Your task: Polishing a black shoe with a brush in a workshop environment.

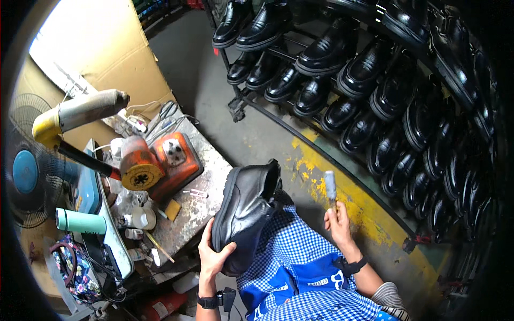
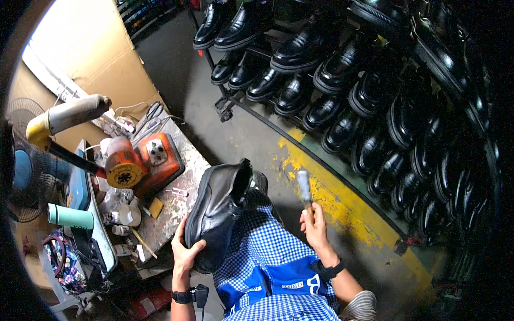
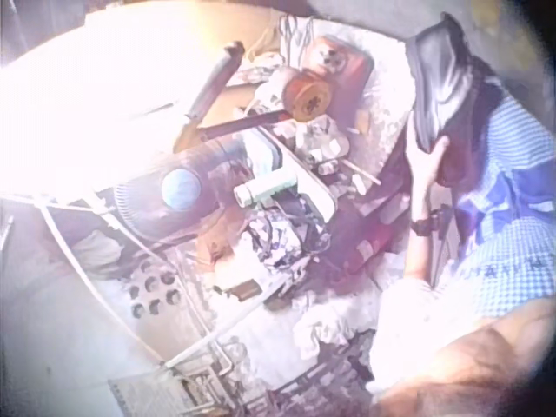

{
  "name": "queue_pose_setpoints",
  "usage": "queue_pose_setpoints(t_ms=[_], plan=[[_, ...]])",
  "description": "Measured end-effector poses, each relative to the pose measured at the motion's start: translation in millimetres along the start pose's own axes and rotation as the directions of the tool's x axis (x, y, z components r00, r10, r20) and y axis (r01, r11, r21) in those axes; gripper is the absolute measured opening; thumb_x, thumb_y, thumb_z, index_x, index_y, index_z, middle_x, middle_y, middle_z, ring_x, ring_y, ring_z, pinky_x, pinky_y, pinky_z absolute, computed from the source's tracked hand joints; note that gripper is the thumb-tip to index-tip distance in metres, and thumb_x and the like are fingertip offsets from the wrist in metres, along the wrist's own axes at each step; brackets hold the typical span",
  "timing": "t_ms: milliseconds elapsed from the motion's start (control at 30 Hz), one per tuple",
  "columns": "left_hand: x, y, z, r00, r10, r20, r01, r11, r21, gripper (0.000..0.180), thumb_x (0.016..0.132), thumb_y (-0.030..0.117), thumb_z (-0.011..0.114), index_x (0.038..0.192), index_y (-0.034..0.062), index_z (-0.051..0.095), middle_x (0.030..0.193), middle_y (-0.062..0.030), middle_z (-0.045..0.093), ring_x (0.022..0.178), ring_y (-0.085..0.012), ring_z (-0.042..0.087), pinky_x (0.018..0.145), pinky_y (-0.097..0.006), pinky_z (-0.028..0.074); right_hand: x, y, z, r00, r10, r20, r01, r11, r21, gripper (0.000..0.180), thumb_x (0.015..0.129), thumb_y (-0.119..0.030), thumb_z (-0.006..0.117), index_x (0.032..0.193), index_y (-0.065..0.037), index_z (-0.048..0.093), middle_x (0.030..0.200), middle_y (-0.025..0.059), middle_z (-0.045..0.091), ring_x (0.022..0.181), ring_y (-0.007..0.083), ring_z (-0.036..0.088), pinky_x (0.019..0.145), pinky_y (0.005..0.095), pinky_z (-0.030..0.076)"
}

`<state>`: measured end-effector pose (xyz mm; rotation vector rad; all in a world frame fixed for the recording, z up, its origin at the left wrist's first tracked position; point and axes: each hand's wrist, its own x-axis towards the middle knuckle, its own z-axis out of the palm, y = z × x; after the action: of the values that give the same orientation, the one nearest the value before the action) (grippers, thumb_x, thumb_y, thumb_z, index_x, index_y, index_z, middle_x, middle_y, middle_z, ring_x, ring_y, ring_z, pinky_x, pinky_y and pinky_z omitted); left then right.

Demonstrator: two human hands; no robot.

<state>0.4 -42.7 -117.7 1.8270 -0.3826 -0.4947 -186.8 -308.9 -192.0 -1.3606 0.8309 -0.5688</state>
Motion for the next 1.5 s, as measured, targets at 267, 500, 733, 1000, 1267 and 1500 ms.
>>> queue_pose_setpoints(t_ms=[267, 500, 733, 1000, 1267, 1500], plan=[[44.0, 21.8, 61.4, 0.985, -0.081, 0.154, 0.171, 0.607, -0.776, 0.069, 0.07, 0.025, 0.059, 0.128, -0.003, 0.036, 0.12, -0.0125, 0.049, 0.107, -0.0216, 0.051, 0.094, -0.032, 0.039, 5.1, -56.1, 42.5, 0.922, 0.156, 0.355, -0.226, 0.96, 0.165, 0.044, 0.082, -0.027, 0.063, 0.108, 0.005, 0.049, 0.055, -0.0021, 0.046, 0.038, 0.0039, 0.037, 0.036, 0.0186, 0.029], [59.4, 33.4, 99.1, 0.99, 0.084, 0.111, -0.01, 0.838, -0.546, 0.076, 0.082, 0.03, 0.055, 0.138, 0.001, 0.012, 0.138, -0.0141, 0.027, 0.127, -0.0232, 0.028, 0.104, -0.032, 0.021, 11.8, -91.6, 75.5, 0.906, 0.162, 0.392, -0.293, 0.907, 0.303, 0.046, 0.072, -0.03, 0.072, 0.098, 0.003, 0.054, 0.08, 0.0002, 0.056, 0.053, 0.0052, 0.048, 0.048, 0.0188, 0.041], [50.0, -1.9, 74.0, 0.991, 0.123, 0.059, -0.103, 0.958, -0.267, 0.064, 0.086, 0.01, 0.052, 0.138, 0.0016, 0.016, 0.139, -0.0154, 0.028, 0.113, -0.024, 0.049, 0.093, -0.032, 0.039, 80.8, -142.8, 111.5, 0.974, -0.204, 0.1, 0.175, 0.955, 0.24, 0.022, 0.074, -0.02, 0.069, 0.07, -0.006, 0.053, 0.067, -0.0059, 0.049, 0.059, 0.0047, 0.042, 0.053, 0.0221, 0.037], [27.7, -76.1, 64.2, 0.89, 0.44, -0.122, -0.411, 0.887, 0.209, 0.018, 0.079, 0.005, 0.059, 0.095, -0.0003, 0.06, 0.081, -0.0131, 0.065, 0.07, -0.0233, 0.065, 0.061, -0.028, 0.05, 257.6, -170.3, 186.6, 0.813, -0.48, -0.331, 0.517, 0.856, 0.029, 0.054, 0.073, -0.022, 0.071, 0.115, 0.003, 0.048, 0.1, 0.0072, 0.056, 0.089, 0.0152, 0.052, 0.082, 0.0277, 0.041], [20.3, -62.2, 54.1, 0.98, 0.171, -0.096, -0.161, 0.982, 0.102, 0.016, 0.08, 0.003, 0.053, 0.093, 0.0, 0.061, 0.085, -0.0159, 0.063, 0.078, -0.0286, 0.061, 0.07, -0.034, 0.048, 359.4, -221.4, 232.4, 0.939, -0.185, -0.29, 0.255, 0.94, 0.226, 0.046, 0.067, -0.035, 0.072, 0.088, 0.001, 0.052, 0.057, 0.0041, 0.047, 0.031, 0.0122, 0.038, 0.029, 0.0242, 0.03], [32.0, -70.3, 64.7, 0.945, 0.303, -0.125, -0.29, 0.95, 0.114, 0.014, 0.08, 0.0, 0.052, 0.091, 0.0003, 0.061, 0.079, -0.0134, 0.063, 0.071, -0.0243, 0.062, 0.064, -0.03, 0.048, 388.4, -238.3, 191.0, 0.97, -0.136, -0.203, 0.189, 0.943, 0.272, 0.048, 0.074, -0.047, 0.065, 0.099, -0.009, 0.049, 0.057, 0.0001, 0.042, 0.038, 0.0092, 0.038, 0.03, 0.0228, 0.032]])
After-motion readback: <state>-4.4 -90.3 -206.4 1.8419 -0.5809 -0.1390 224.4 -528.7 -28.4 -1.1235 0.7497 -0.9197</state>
